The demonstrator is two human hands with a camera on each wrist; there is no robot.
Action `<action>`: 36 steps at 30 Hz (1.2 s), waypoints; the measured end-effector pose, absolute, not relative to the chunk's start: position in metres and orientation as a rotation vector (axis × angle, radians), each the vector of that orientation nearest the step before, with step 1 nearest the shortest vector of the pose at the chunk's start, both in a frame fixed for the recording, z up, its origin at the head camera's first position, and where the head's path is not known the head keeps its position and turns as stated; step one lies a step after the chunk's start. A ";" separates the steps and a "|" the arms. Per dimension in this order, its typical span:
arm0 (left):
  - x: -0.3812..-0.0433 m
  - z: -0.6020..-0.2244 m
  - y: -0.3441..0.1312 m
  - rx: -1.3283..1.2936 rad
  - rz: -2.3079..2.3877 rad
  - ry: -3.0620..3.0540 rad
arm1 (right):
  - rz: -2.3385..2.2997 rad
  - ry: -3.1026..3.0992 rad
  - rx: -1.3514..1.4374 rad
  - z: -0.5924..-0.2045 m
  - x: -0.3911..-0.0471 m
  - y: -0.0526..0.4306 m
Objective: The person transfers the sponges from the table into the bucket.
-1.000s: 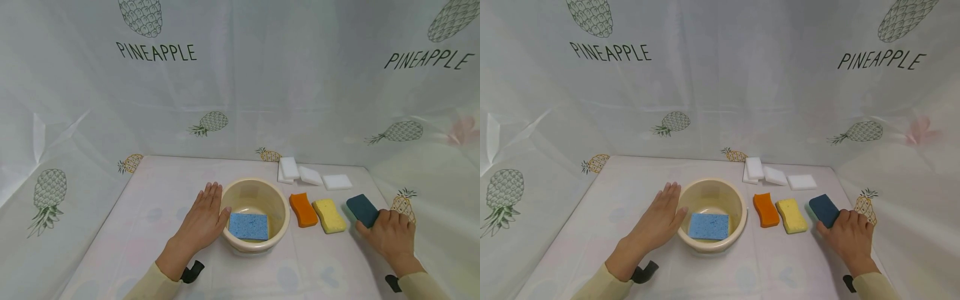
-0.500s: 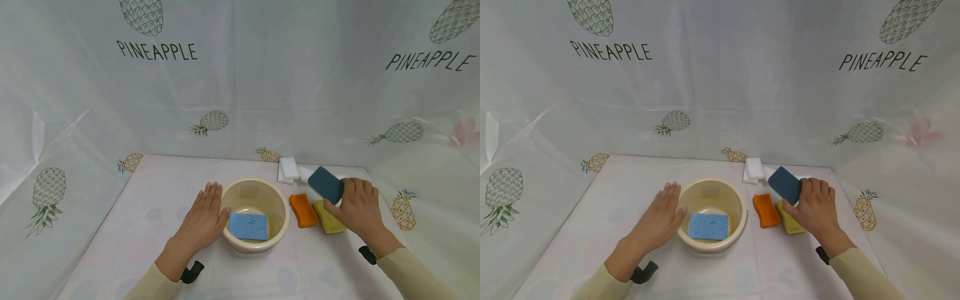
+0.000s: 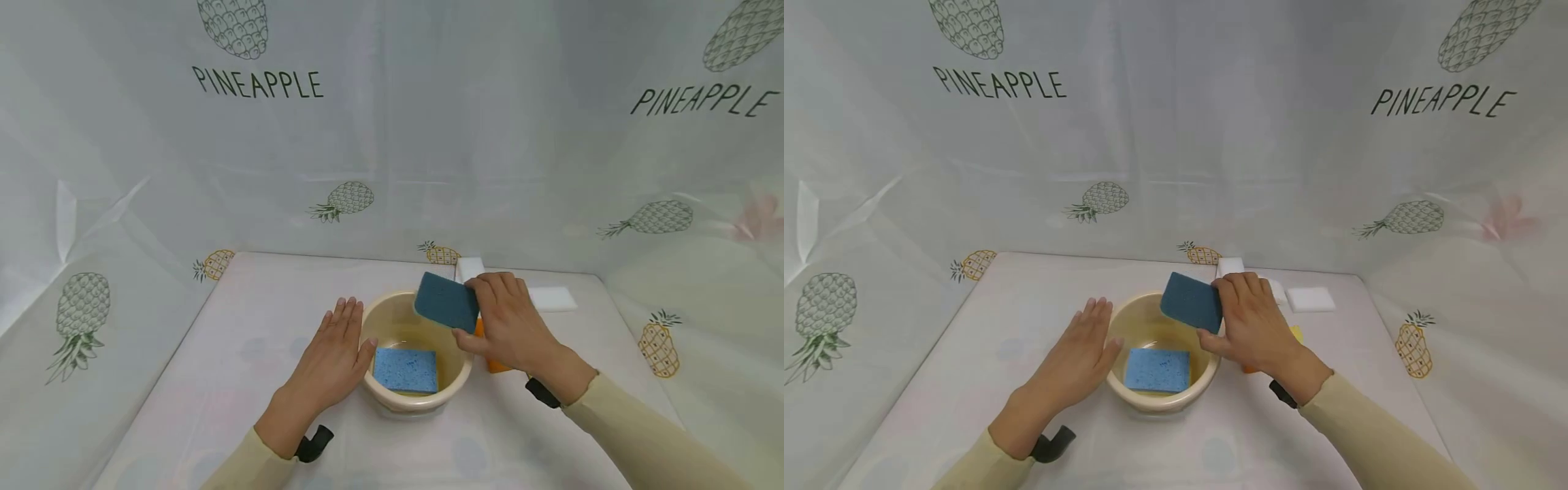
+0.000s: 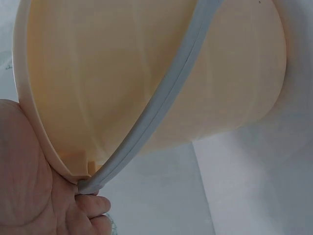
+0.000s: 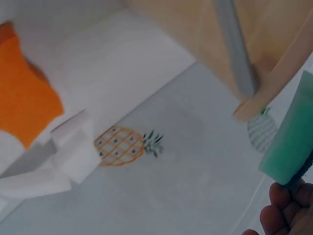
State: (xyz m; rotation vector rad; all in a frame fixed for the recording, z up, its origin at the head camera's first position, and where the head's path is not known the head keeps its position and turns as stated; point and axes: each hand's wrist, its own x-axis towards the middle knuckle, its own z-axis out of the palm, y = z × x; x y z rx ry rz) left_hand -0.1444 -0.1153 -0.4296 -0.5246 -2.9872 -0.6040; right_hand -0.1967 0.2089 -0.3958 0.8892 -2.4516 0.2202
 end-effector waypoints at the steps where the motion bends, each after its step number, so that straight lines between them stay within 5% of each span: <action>1: -0.145 -0.429 -0.116 -0.522 -0.601 -2.996 | 0.224 -2.463 0.910 -0.395 -0.196 0.203; 36: -0.146 -0.432 -0.115 -0.509 -0.591 -3.014 | 0.003 -2.681 1.121 -0.406 -0.202 0.163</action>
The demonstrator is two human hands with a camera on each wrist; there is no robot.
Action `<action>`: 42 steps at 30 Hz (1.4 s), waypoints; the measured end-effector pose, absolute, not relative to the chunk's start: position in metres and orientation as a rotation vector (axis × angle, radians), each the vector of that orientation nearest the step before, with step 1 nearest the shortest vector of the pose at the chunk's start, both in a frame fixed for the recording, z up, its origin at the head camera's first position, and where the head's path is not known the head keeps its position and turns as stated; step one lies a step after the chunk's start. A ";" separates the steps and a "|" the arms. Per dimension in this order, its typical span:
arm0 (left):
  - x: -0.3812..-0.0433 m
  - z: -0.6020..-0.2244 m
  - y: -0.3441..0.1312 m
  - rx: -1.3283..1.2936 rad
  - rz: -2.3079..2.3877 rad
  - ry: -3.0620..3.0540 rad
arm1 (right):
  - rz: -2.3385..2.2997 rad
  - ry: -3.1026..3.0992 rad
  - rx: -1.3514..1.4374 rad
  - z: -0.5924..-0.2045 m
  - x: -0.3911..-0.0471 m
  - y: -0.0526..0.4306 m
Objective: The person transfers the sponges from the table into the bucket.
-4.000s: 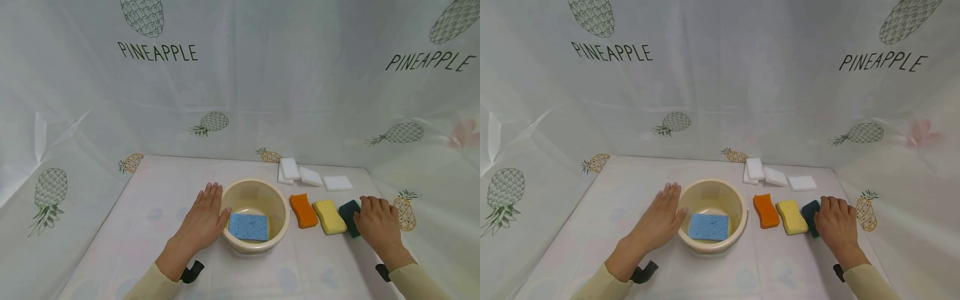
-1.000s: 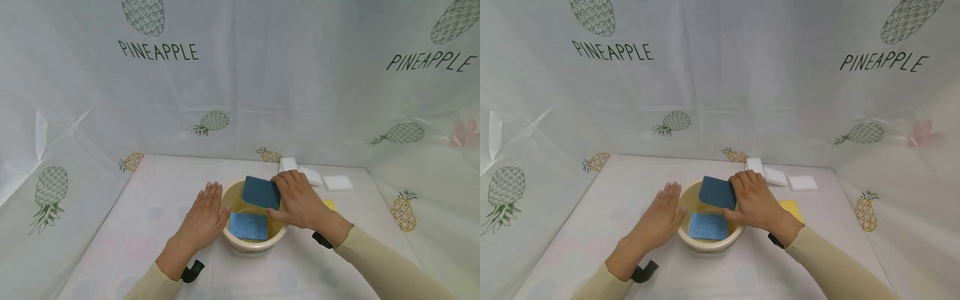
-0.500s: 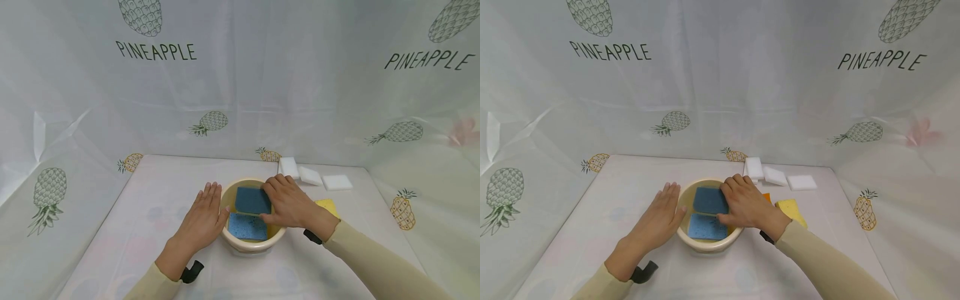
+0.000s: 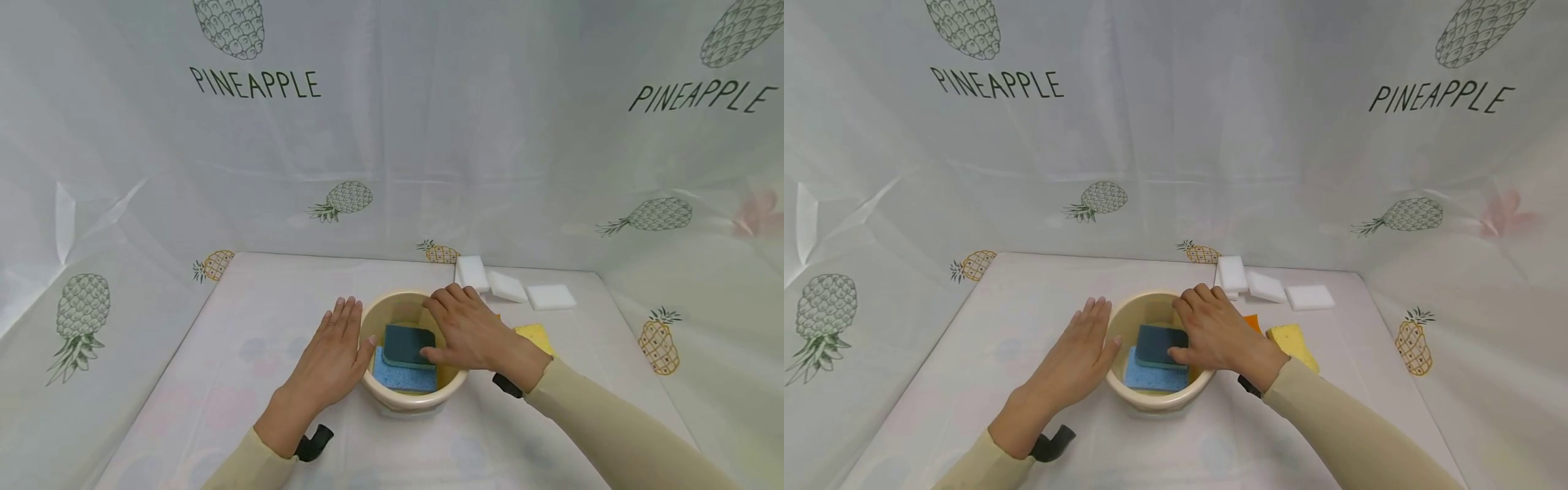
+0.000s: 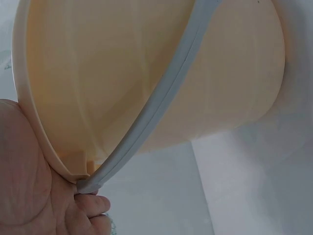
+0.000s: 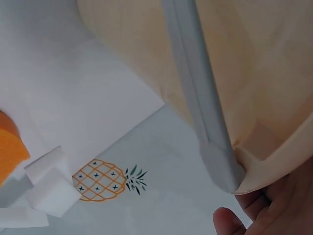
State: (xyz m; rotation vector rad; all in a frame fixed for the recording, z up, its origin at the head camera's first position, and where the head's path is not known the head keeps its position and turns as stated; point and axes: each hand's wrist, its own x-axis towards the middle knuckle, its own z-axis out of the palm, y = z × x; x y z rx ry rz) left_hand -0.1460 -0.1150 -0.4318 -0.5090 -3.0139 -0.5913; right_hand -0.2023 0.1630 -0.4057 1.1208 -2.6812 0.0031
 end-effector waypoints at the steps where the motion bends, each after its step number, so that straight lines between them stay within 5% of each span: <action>1: -0.146 -0.432 -0.115 -0.508 -0.591 -3.013 | 0.008 -2.679 1.119 -0.406 -0.202 0.163; 14: -0.147 -0.433 -0.115 -0.500 -0.591 -3.020 | 0.130 -2.524 1.001 -0.410 -0.200 0.181; 28: -0.147 -0.432 -0.115 -0.493 -0.611 -3.031 | 0.014 -2.538 0.627 -0.425 -0.212 0.283; 42: -0.145 -0.431 -0.115 -0.486 -0.631 -3.031 | 0.003 -2.489 0.403 -0.472 -0.183 0.342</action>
